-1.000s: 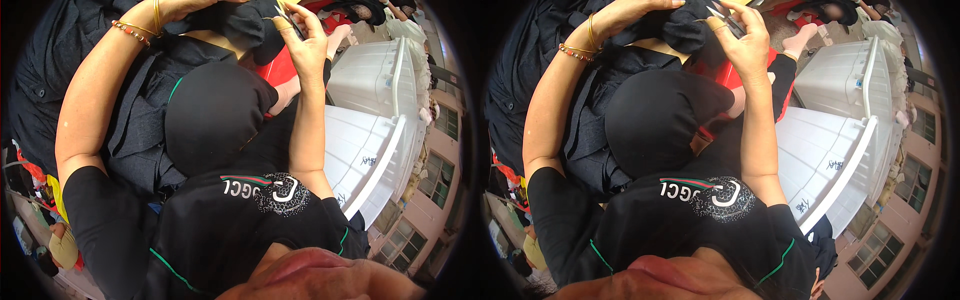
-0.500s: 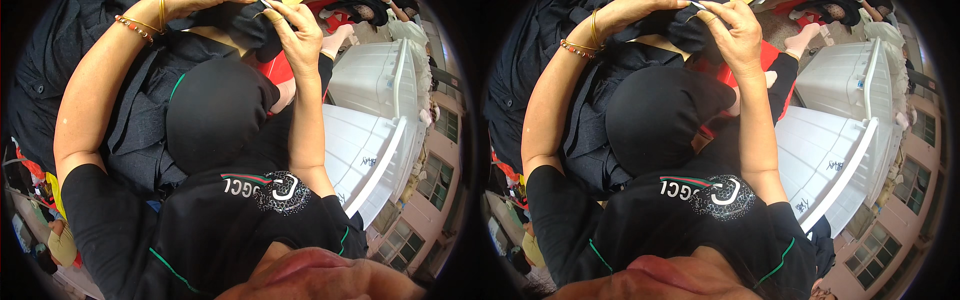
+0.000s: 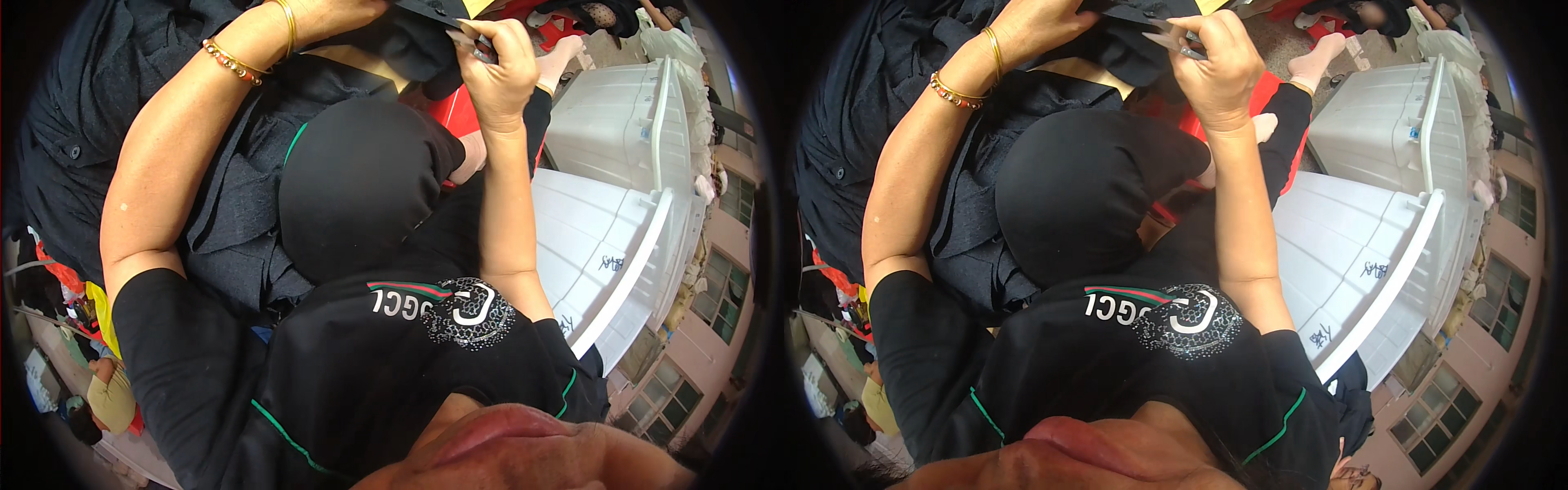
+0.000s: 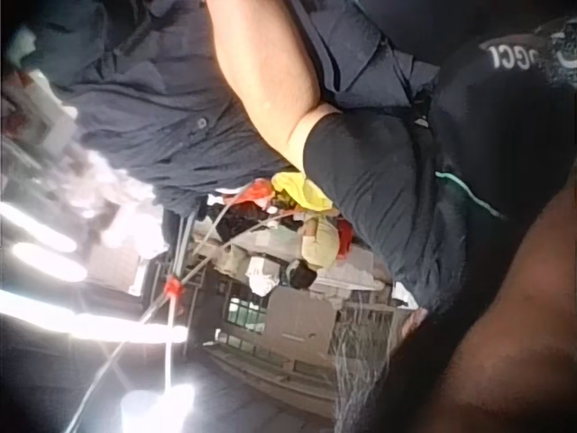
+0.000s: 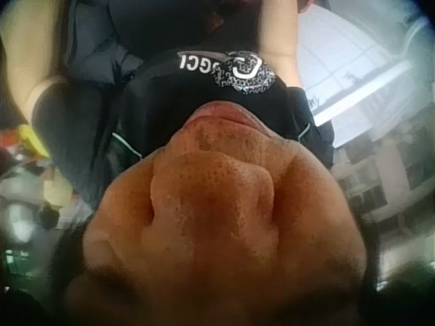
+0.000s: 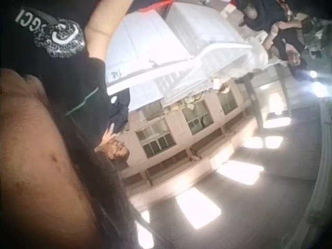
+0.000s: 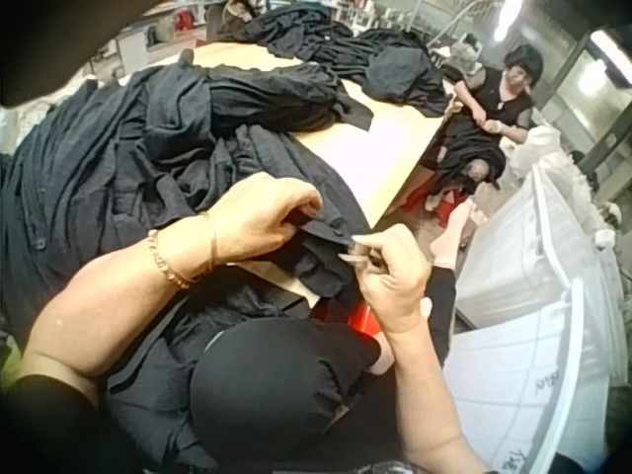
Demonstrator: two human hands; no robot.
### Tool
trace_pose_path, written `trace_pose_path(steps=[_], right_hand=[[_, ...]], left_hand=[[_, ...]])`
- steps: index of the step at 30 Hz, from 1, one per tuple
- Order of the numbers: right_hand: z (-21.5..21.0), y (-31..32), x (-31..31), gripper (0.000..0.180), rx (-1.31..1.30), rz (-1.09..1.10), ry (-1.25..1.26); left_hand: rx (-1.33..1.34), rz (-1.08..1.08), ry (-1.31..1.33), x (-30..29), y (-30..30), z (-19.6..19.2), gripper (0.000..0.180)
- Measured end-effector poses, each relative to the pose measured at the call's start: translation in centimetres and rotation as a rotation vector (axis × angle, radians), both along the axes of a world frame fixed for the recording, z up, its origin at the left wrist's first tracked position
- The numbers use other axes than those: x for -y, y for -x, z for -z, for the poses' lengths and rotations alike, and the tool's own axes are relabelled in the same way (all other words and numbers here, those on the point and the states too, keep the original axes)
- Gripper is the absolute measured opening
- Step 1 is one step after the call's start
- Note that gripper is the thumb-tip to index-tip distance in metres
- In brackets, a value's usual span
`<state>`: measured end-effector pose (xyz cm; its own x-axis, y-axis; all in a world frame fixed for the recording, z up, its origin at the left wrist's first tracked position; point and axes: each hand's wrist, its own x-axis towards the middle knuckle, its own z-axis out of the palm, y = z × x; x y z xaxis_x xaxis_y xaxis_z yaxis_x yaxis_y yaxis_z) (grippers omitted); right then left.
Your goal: Trimming loose threads from black garments using a hand trimmer.
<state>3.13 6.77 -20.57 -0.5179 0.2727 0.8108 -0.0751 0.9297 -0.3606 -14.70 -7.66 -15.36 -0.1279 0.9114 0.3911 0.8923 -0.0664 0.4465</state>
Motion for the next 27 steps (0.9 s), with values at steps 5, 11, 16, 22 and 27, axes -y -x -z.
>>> trace_pose_path(steps=[5,11,16,22,27], right_hand=[[-0.4,-1.6,-1.3,0.028,-0.057,0.093,-0.176],[-0.1,-2.7,-1.7,0.031,-0.089,0.093,-0.113],[0.2,-1.6,-2.2,0.026,-0.1,0.113,0.034],[3.3,1.4,-3.8,0.035,0.1,-0.044,0.732],[-2.0,2.1,1.5,0.034,0.2,-0.136,0.379]], left_hand=[[-0.016,-0.163,-0.115,-0.3,0.6,0.4,0.028],[0.113,-0.135,-0.042,-0.5,0.5,-0.2,0.025],[0.8,-0.074,0.107,-0.4,2.1,1.6,0.012],[0.86,-0.179,0.353,-0.5,4.3,2.8,0.022],[0.861,-0.134,0.303,-0.6,4.4,3.2,0.023]])
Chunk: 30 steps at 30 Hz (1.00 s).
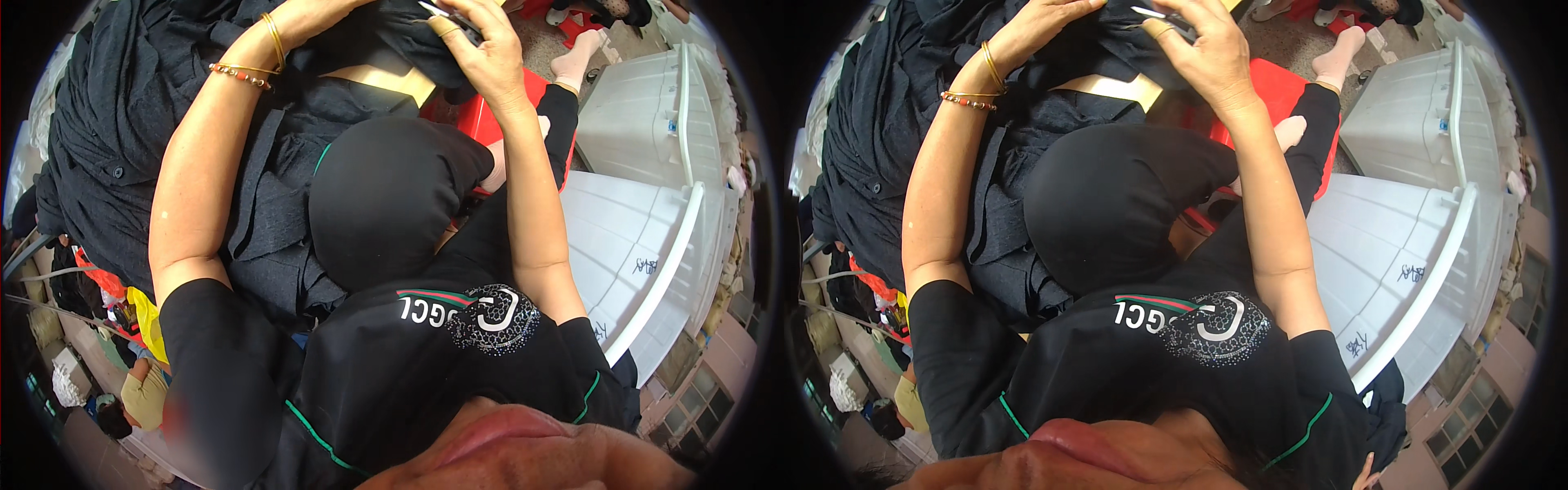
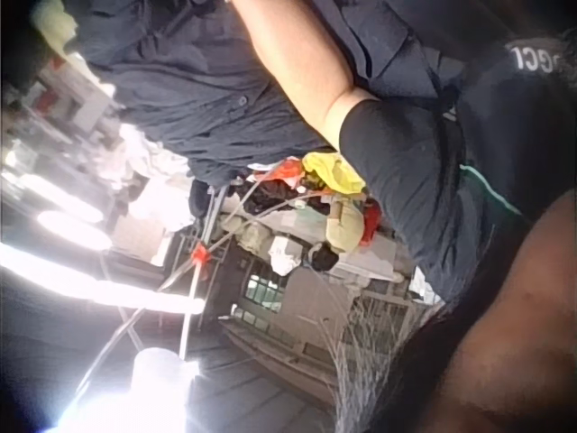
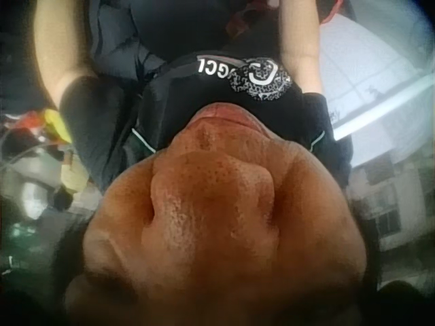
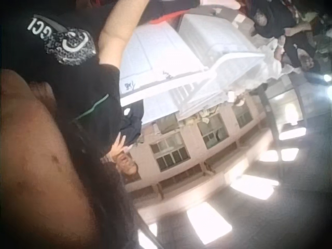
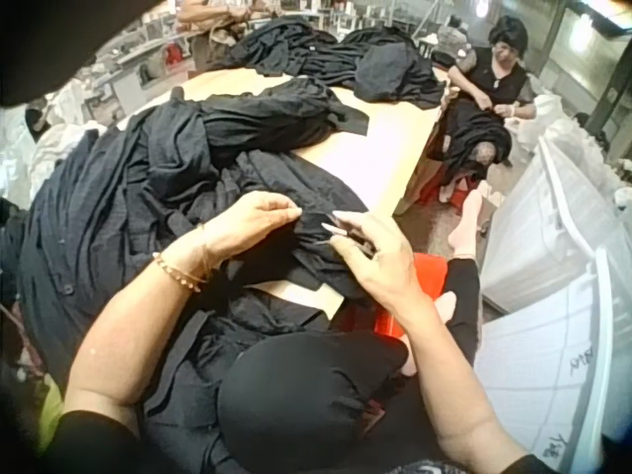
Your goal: Trimming loose threads from black garments using a hand trimmer.
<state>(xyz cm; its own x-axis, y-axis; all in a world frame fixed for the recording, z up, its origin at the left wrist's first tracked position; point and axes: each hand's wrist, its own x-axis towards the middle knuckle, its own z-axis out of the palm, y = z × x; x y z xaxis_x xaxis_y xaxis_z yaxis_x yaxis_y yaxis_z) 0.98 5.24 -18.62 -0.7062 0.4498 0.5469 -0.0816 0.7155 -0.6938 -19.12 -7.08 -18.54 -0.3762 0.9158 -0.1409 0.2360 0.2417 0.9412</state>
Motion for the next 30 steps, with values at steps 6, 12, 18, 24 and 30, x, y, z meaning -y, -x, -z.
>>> trace_pose_path(steps=[6,12,18,24,30], right_hand=[[-0.1,1.3,0.4,0.03,0.038,-0.013,-0.212],[-0.4,2.0,0.4,0.029,0.076,0.026,-0.281],[-0.5,2.2,0.6,0.024,0.101,0.007,-0.197],[2.9,2.6,-0.6,0.026,0.036,-0.007,-0.164],[2.3,2.2,-0.2,0.025,0.071,0.019,-0.147]], left_hand=[[-0.047,0.019,-0.03,-0.1,0.3,0.6,0.024],[-0.055,0.028,-0.111,-0.1,0.2,0.8,0.024],[-0.039,0.022,-0.123,0.1,0.2,0.7,0.023],[-0.15,0.051,-0.08,0.1,2.0,2.4,0.035],[-0.132,0.056,-0.022,0.4,1.5,1.5,0.032]])
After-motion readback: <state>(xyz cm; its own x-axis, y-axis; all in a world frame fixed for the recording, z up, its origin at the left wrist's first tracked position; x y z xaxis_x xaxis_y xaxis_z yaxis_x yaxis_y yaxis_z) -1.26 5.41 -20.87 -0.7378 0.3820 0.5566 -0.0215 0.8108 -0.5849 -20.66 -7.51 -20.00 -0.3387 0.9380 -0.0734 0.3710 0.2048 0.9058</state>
